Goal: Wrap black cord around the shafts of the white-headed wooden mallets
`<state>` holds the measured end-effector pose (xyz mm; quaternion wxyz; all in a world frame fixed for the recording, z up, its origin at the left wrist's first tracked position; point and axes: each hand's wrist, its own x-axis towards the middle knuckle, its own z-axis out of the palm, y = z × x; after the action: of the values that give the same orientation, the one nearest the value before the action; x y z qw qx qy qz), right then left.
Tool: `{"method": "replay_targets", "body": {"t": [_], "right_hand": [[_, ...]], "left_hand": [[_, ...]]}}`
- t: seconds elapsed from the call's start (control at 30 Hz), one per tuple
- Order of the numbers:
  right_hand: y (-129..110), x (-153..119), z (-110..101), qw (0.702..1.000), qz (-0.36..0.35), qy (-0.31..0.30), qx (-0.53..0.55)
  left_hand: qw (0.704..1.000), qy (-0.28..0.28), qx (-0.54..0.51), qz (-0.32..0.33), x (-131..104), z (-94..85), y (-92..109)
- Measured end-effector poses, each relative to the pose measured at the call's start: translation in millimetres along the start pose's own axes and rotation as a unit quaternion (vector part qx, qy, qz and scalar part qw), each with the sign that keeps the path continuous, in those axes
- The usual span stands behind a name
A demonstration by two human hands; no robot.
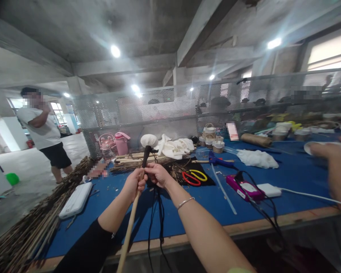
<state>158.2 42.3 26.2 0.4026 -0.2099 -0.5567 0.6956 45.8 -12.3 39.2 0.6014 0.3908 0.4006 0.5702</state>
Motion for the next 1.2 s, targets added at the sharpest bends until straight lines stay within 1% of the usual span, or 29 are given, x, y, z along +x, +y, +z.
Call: {"method": "replay_targets", "body": {"t": [0.07, 0.1, 0.23, 0.33, 0.43, 0.8, 1.0, 1.13, 1.2], "right_hand": [[1, 0, -1, 1.0, -0.003, 0.004, -0.004], [1, 1, -1, 1.0, -0.005, 0.007, -0.005], [3, 2, -2, 1.0, -0.018, 0.018, -0.013], [5, 4, -3, 0.999, -0.027, 0.023, -0.032], [7, 5, -5, 0.998, -0.031, 0.031, -0.05], [7, 5, -3, 0.996, -0.019, 0.049, -0.069], [9, 6, -6, 0.996, -0.01, 0.054, -0.065], [11, 7, -6, 0.996, -0.008, 0.055, -0.068], [11, 7, -5, 0.996, -0.013, 0.056, -0.07]], "left_hand": [[0.996, 0.014, 0.073, 0.047, -1, -1.0, -3], [0.991, 0.031, 0.112, 0.072, -1, -2.0, -6], [0.95, 0.116, 0.231, 0.175, 3, -8.8, -14], [0.925, 0.137, 0.272, 0.225, 6, -12.6, -17], [0.923, 0.14, 0.274, 0.232, 7, -12.9, -17], [0.932, 0.141, 0.257, 0.215, 8, -12.4, -18], [0.913, 0.152, 0.297, 0.235, 11, -14.2, -20], [0.903, 0.177, 0.326, 0.218, 9, -13.7, -18], [0.905, 0.187, 0.325, 0.201, 7, -12.2, -17]]}}
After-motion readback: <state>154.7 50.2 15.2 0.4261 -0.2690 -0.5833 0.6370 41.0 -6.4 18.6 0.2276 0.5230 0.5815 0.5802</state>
